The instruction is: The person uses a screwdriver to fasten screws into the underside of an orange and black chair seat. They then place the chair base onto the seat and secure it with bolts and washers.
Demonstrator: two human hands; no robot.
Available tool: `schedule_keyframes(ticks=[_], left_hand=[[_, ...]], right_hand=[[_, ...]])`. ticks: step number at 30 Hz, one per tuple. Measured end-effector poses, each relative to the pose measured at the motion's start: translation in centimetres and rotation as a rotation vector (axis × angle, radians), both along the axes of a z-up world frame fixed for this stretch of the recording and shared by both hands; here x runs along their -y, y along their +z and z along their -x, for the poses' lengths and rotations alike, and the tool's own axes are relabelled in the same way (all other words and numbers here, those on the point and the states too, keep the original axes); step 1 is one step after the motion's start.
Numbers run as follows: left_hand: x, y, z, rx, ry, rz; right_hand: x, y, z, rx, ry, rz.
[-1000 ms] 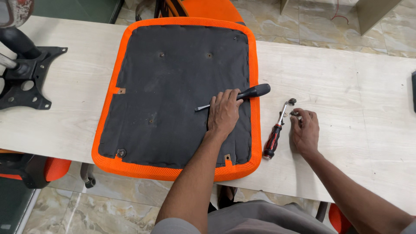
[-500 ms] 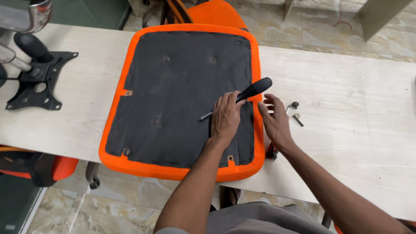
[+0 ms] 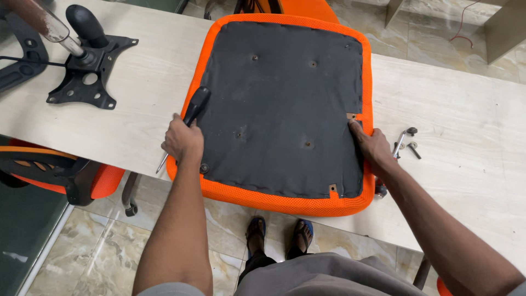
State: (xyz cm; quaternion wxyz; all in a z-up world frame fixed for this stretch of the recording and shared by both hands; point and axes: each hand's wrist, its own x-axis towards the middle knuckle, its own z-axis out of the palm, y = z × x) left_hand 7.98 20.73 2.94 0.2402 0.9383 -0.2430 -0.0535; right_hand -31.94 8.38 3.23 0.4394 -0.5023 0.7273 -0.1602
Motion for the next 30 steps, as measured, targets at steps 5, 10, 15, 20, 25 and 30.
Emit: schedule_keyframes(ticks=[5, 10, 15, 20, 25, 30], left_hand=[[-0.7, 0.0, -2.4, -0.136, -0.007, 0.089], [-2.2, -0.7, -2.2, -0.152, -0.018, 0.121], [-2.8, -1.7, -0.4, -0.184, -0.104, 0.118], [-2.6, -1.8, 0.9, -0.223, -0.219, 0.087], [-3.9, -1.4, 2.8, -0.355, -0.330, 0.109], [-3.9, -0.8, 2.6, -0.370, -0.324, 0.142]], right_hand=[[-0.1, -0.2, 0.1, 0.028, -0.010, 0.049], [-1.3, 0.7, 1.6, 0.072, -0.044, 0.076], [-1.2, 0.7, 3.7, -0.044, -0.077, 0.114], [-0.1, 0.3, 5.9, -0.108, -0.113, 0.108], [0.7, -0.5, 8.6, -0.290, -0.133, 0.150], [0.7, -1.5, 9.1, -0.379, -0.168, 0.188]])
